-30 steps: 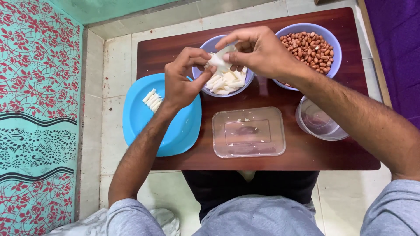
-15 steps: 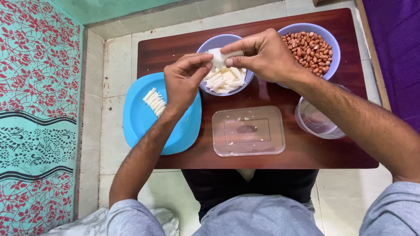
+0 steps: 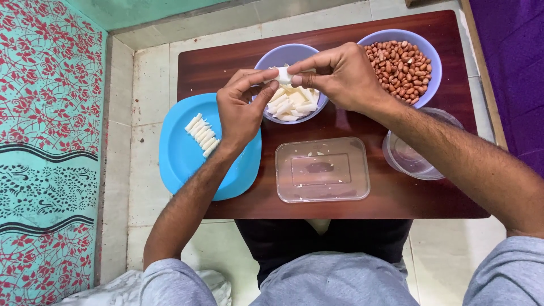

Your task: Wrapping individual peanuts in thin white strips to create small snacks.

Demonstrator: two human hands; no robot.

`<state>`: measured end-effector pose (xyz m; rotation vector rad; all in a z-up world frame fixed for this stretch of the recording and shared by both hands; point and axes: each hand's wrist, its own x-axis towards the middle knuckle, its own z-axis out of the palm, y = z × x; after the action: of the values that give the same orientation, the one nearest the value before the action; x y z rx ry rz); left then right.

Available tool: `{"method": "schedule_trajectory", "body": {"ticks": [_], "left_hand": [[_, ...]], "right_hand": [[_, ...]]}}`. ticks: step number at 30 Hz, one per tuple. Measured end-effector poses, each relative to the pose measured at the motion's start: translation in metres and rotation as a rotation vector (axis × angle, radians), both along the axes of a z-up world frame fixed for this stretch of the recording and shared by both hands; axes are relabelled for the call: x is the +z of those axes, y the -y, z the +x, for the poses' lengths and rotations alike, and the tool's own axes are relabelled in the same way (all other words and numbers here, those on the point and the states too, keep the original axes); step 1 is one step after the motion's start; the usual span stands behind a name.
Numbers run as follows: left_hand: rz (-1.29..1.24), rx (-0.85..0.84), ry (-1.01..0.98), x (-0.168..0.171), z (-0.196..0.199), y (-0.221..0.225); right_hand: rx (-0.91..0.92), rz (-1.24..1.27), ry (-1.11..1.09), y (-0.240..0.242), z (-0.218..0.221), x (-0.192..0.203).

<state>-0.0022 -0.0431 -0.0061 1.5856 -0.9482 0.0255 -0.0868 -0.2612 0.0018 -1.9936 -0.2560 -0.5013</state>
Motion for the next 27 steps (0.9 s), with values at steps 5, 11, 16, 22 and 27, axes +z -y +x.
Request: {"method": "schedule_trajectory", "body": {"ticks": [5, 11, 16, 22, 27], "left_hand": [[-0.073, -0.099, -0.077, -0.002, 0.001, 0.003], [-0.055, -0.099, -0.112, -0.005, 0.001, 0.002], [-0.053, -0.092, -0.138, -0.003, 0.001, 0.003], [-0.041, -0.054, -0.074, -0.006, 0.006, 0.002], [-0.02, -0.043, -0.044, -0.006, 0.006, 0.001]], "right_hand": [[0.012, 0.15, -0.036, -0.006, -0.003, 0.004], [0.077, 0.323, -0.136, -0.006, -0.005, 0.002], [0.054, 0.3, -0.109, -0.004, -0.004, -0.001], [0.071, 0.147, -0.028, -0.004, -0.005, 0.005], [-0.001, -0.162, 0.151, -0.002, -0.007, 0.006]]}}
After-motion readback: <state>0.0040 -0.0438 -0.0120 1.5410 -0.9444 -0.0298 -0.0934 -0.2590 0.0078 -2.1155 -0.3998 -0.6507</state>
